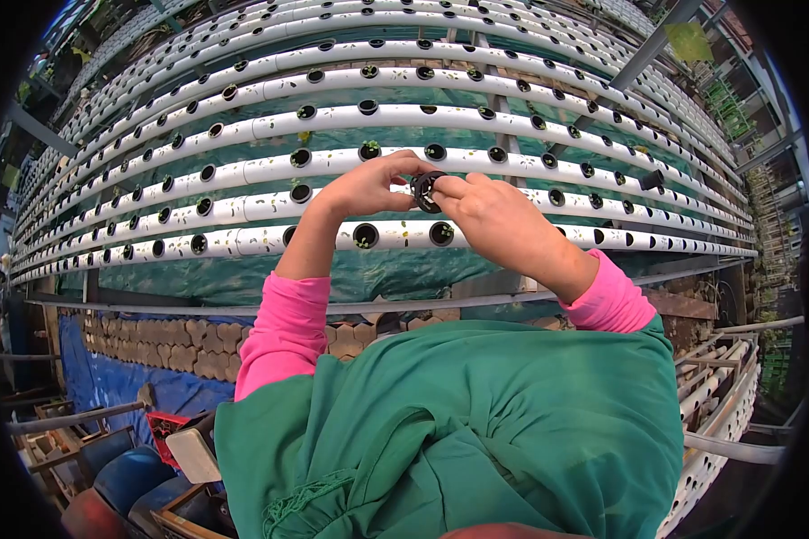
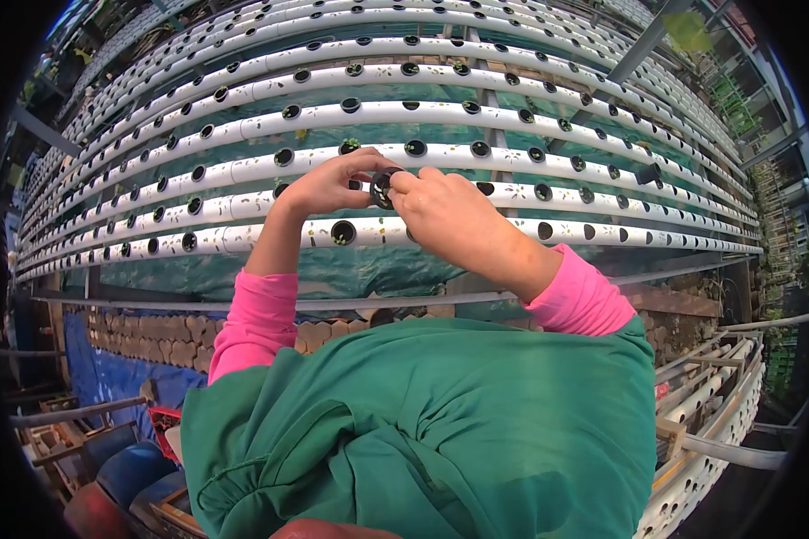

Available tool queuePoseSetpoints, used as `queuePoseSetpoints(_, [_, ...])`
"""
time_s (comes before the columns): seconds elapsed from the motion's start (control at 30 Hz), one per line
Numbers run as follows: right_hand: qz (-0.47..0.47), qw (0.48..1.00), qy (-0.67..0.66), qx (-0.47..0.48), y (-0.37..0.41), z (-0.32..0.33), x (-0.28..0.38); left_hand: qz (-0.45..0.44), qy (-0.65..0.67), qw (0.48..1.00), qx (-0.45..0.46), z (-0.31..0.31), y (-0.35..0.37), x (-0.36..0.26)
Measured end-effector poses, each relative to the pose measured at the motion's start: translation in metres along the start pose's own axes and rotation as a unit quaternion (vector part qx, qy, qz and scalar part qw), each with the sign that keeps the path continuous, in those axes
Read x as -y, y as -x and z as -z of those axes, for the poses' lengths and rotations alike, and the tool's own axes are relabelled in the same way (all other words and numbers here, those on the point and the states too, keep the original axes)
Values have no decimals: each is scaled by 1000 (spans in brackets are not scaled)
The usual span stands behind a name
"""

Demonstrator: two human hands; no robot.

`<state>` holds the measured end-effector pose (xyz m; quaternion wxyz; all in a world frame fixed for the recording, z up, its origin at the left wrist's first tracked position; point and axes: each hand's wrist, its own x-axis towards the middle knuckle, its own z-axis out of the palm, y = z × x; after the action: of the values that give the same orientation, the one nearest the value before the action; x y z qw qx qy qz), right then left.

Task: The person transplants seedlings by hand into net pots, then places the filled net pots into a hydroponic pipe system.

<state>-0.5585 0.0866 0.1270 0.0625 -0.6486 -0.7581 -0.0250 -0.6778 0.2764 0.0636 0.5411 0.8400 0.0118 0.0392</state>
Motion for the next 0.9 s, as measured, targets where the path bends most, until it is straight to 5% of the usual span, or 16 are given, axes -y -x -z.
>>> queuePoseSetpoints(0.57, [33,993,117,-4,-14,4,-39,-58,-45,994,-85,7,-37,-3])
queuePoseSetpoints(0.9, [22,997,63,-35,-11,-5,-36,-34,-13,995,-97,1,-31,5])
